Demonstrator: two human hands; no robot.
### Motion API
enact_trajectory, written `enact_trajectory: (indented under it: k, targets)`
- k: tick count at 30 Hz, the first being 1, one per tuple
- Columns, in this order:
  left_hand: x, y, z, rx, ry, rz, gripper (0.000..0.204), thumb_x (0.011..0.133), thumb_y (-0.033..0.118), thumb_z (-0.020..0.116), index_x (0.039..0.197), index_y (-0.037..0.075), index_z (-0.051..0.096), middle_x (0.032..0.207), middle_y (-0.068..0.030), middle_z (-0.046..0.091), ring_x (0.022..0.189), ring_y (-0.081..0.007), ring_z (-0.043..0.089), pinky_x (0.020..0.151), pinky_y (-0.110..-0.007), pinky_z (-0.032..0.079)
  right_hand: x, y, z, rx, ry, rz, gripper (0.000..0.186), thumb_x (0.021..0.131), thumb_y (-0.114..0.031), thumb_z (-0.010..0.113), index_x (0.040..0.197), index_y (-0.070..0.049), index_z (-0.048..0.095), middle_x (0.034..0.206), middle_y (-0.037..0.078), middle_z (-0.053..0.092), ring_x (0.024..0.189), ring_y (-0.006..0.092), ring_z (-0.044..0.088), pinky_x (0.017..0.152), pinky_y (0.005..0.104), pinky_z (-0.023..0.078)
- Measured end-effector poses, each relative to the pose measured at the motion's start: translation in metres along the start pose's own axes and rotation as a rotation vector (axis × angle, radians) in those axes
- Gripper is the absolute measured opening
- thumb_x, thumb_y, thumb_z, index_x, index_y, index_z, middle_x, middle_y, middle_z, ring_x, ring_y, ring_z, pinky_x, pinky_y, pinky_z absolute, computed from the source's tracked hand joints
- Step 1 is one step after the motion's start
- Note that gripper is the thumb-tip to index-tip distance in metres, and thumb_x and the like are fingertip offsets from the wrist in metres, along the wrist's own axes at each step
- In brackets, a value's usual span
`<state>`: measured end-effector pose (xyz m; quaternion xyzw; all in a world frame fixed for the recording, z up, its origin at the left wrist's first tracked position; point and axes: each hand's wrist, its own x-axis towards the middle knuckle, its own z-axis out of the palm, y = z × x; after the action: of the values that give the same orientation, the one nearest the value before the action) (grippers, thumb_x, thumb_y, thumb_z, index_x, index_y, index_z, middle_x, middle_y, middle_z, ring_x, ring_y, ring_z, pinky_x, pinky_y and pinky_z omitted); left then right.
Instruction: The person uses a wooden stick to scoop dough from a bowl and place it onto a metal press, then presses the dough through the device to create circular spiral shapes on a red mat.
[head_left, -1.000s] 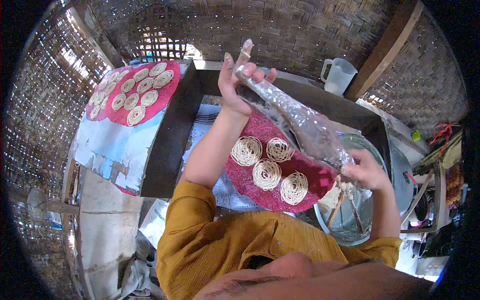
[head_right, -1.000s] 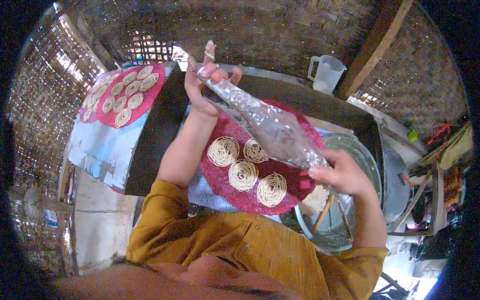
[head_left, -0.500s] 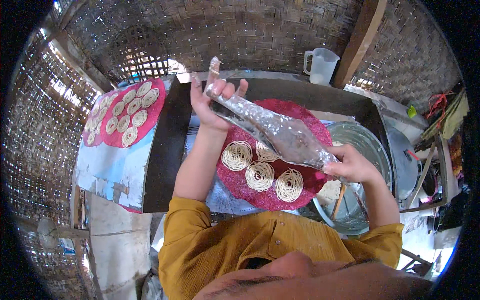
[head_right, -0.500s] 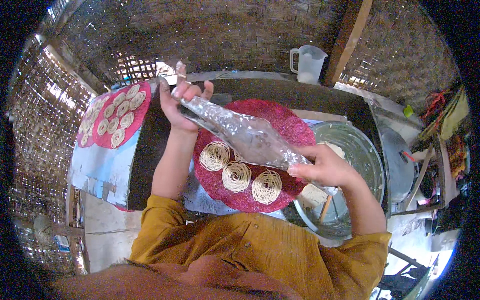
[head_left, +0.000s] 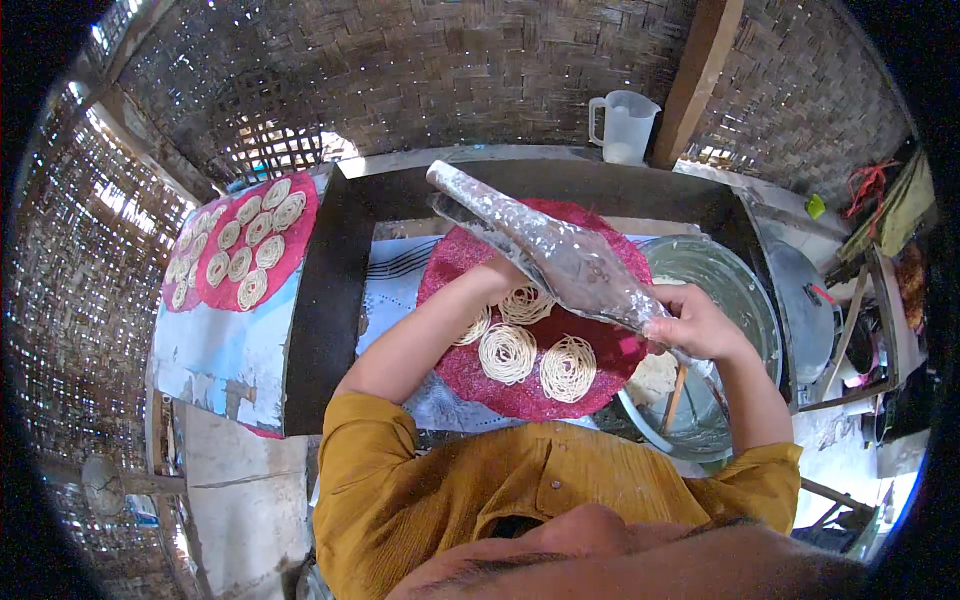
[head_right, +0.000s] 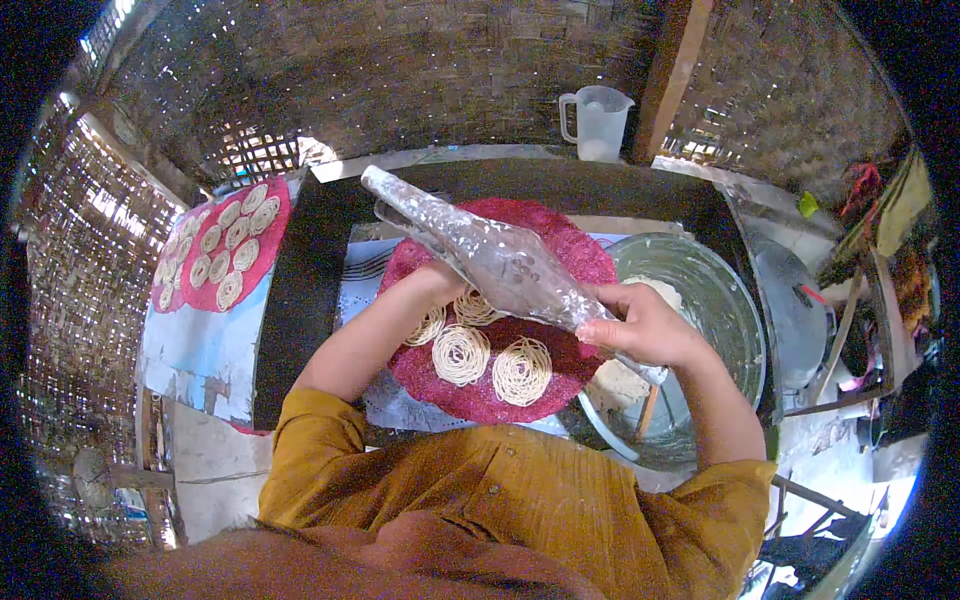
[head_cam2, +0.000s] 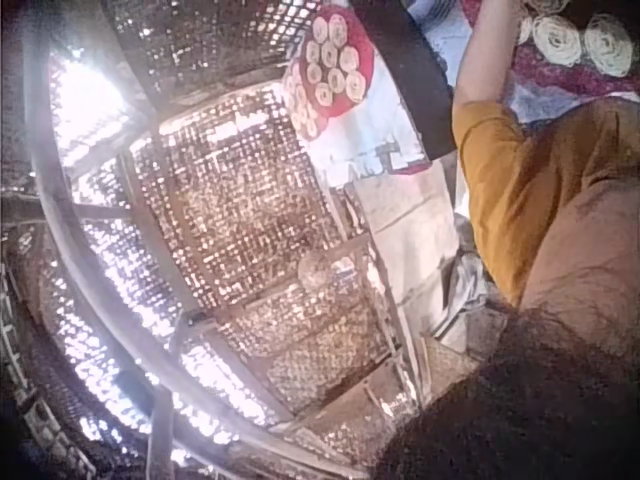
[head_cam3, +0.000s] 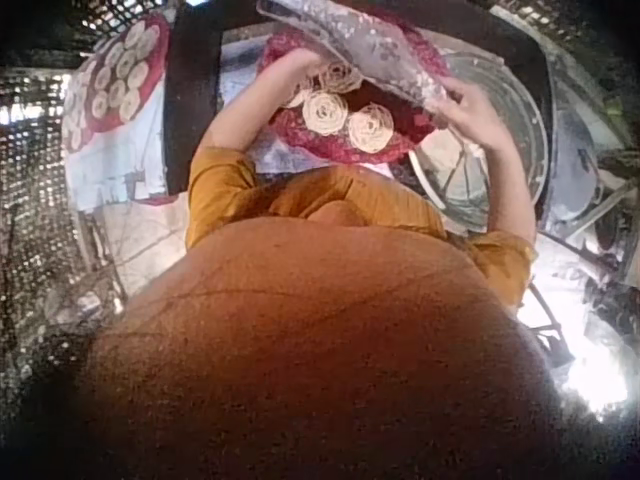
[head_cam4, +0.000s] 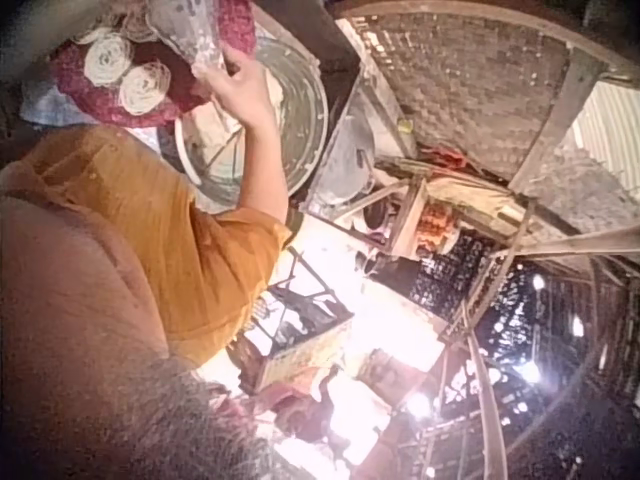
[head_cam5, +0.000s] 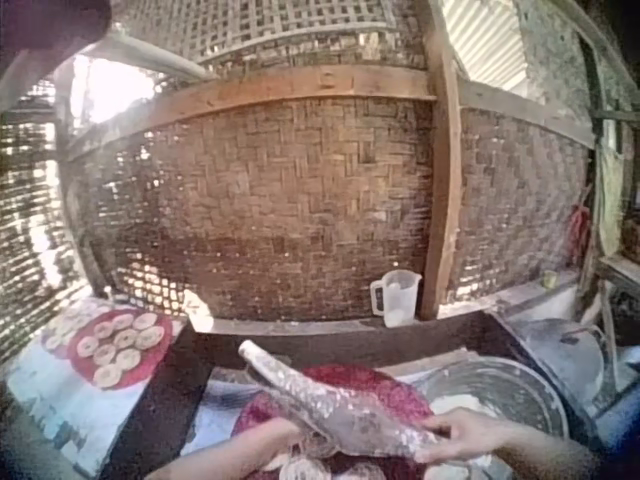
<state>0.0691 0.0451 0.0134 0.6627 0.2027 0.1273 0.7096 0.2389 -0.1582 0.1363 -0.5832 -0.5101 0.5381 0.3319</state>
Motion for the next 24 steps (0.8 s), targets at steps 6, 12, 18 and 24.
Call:
enact_trajectory:
  k: [6, 12, 18, 24]
  targets:
    - [0.001, -0.01, -0.008, 0.383, -0.016, -0.019, 0.043, 0.084, 0.044, 0.029, 0.111, 0.02, 0.051, 0.116, -0.0062, 0.049, 0.113, -0.0278, 0.03, 0.095, -0.043, 0.019, 0.002, 0.012, -0.005, 0.046, 0.179, -0.038, 0.044, 0.073, -0.026, 0.062, 0.107, 0.001, 0.052, 0.082, 0.004, 0.058, 0.07, 0.0093, 0.052, 0.063, 0.0238, 0.044]
    - [-0.019, 0.015, -0.012, 1.023, 0.19, 0.073, 0.046, 0.082, 0.047, 0.031, 0.083, 0.019, 0.067, 0.125, -0.0026, 0.038, 0.109, -0.0256, 0.031, 0.09, -0.042, 0.021, -0.003, 0.022, -0.013, 0.069, 0.287, -0.133, 0.042, 0.073, -0.03, 0.061, 0.098, 0.003, 0.055, 0.075, 0.006, 0.057, 0.061, 0.0112, 0.053, 0.053, 0.0256, 0.044]
    - [-0.009, 0.038, -0.046, 0.112, 0.493, 0.173, 0.06, 0.083, 0.053, 0.03, 0.122, 0.008, 0.039, 0.127, -0.0067, 0.038, 0.117, -0.0261, 0.031, 0.094, -0.042, 0.024, -0.012, 0.016, -0.007, 0.143, 0.148, -0.12, 0.046, 0.072, -0.039, 0.059, 0.091, 0.002, 0.055, 0.073, 0.008, 0.058, 0.059, 0.0144, 0.055, 0.051, 0.0258, 0.044]
    - [-0.006, 0.124, -0.028, -1.06, -0.069, 0.646, 0.067, 0.08, 0.059, 0.024, 0.125, 0.01, 0.033, 0.114, -0.015, 0.049, 0.105, -0.033, 0.046, 0.093, -0.045, 0.03, -0.017, 0.013, 0.005, 0.345, -0.012, -0.072, 0.046, 0.079, -0.042, 0.05, 0.094, 0.002, 0.051, 0.078, 0.011, 0.058, 0.058, 0.0145, 0.054, 0.049, 0.0264, 0.045]
